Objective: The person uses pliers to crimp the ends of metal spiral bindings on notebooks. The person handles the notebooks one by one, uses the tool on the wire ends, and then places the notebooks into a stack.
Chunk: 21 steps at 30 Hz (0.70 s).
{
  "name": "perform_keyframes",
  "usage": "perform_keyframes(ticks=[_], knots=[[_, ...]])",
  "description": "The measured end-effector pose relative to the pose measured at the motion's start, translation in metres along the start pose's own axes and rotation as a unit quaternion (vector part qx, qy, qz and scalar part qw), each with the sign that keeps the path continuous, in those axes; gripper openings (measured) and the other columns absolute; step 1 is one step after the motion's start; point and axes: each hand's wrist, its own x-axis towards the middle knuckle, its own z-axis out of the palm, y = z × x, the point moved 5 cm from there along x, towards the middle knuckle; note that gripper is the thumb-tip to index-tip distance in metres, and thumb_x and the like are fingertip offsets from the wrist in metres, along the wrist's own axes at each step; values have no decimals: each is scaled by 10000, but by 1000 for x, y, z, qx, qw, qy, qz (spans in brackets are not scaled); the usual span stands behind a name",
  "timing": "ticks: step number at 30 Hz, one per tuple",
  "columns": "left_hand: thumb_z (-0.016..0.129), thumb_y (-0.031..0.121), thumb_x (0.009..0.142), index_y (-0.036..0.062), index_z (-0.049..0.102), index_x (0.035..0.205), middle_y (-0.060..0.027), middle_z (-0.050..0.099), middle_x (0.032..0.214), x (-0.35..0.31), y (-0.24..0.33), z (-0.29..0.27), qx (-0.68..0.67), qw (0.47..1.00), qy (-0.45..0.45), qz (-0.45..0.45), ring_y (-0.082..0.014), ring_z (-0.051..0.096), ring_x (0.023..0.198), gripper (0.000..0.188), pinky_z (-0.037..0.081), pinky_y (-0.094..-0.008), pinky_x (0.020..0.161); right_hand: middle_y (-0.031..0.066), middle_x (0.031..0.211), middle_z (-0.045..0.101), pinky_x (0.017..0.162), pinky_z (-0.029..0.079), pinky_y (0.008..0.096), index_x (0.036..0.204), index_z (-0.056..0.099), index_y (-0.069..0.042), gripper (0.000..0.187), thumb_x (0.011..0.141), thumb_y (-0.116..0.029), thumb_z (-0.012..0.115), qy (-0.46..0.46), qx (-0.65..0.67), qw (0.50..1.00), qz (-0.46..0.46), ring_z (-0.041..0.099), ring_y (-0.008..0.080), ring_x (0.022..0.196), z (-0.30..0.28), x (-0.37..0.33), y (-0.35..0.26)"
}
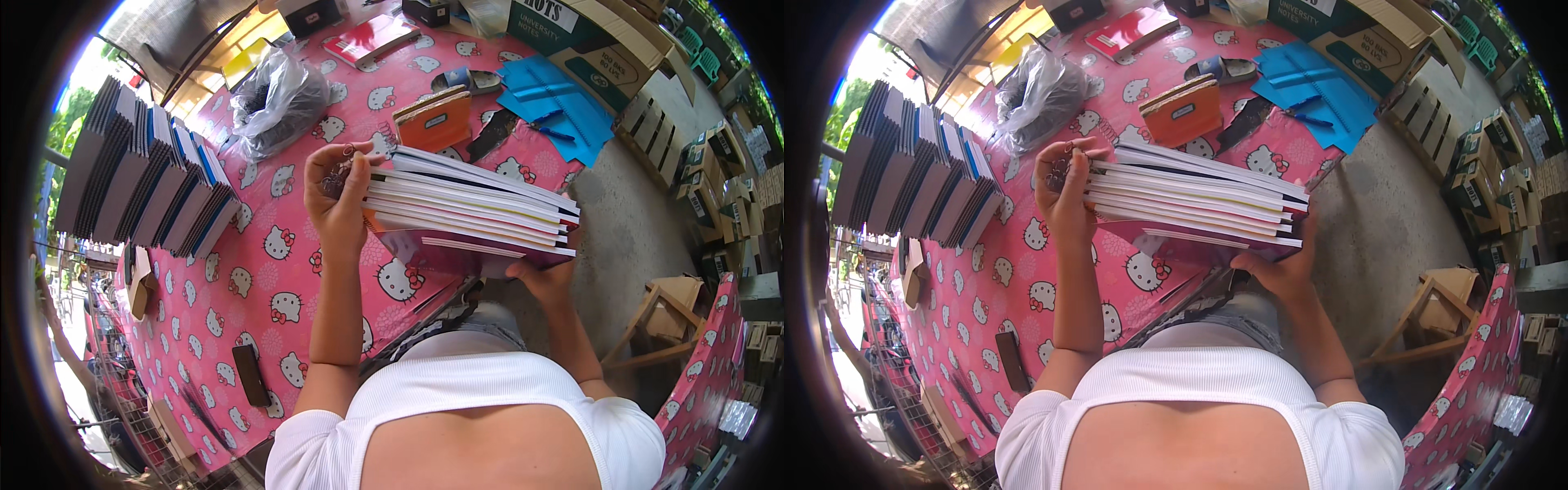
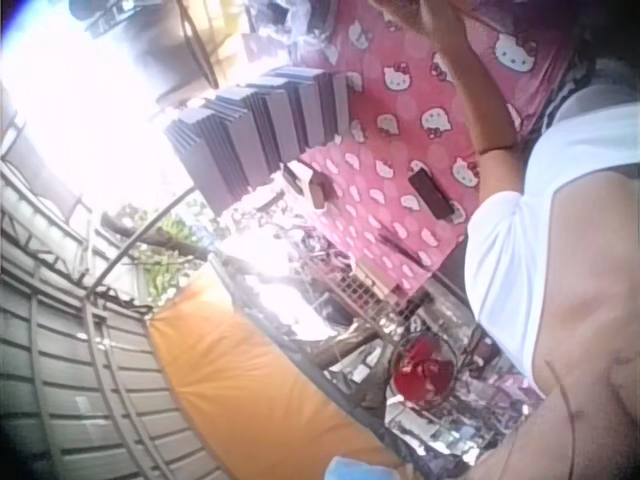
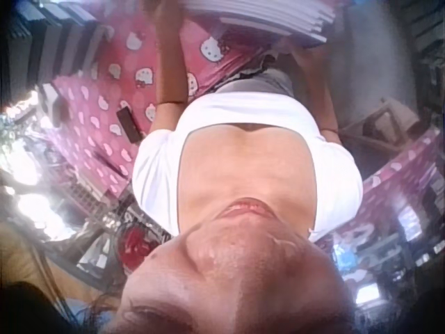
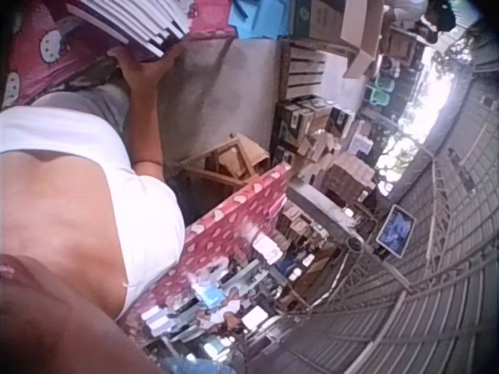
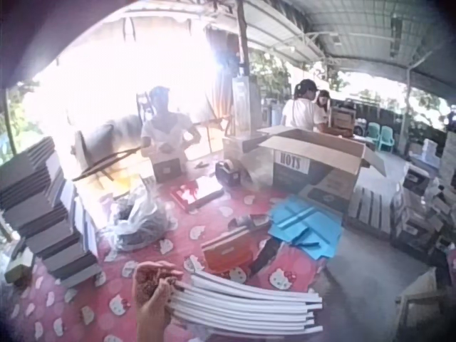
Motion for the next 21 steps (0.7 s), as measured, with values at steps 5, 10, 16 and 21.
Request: perform_keyframes(ticks=[5, 10, 16, 21], knots=[[676, 408, 822, 20, 173, 1459, -170, 387, 1392, -18, -55, -22, -112, 976, -176, -58, -273, 419, 1255, 900, 377, -399, 1027, 140, 1229, 520, 953, 435, 363, 1338, 293, 27, 1005, 584, -214, 913, -8, -17, 1000, 7, 536, 226, 1124, 7, -4, 2], [853, 419, 572, 7, 106, 1472, -142, 408, 1368, -34, -60, -32, 68, 957, -264, -105, -227, 435, 1218, 1240, 401, -357, 988, 121, 1180, 539, 916, 452, 332, 1266, 338, -1, 869, 609, -116, 896, 21, -48, 997, 58, 559, 192, 1066, 17, -3, 7], [910, 135, 516, -27, 371, 1334, -92, 592, 1110, -52, -49, -28, 56, 947, -299, -100, -161, 575, 979, 993, 487, -305, 859, 130, 1197, 538, 912, 458, 325, 1337, 295, 17, 947, 615, -113, 894, -17, -17, 1000, -20, 553, 189, 1078, 9, 3, 0], [890, 66, 596, -43, 555, 1149, -77, 676, 943, -50, -39, -4, 22, 969, -180, -169, -164, 653, 840, 655, 550, -307, 755, 138, 1217, 545, 936, 455, 375, 1370, 317, 33, 930, 660, -191, 875, 6, -33, 999, 15, 568, 234, 1078, 7, -6, 3]])
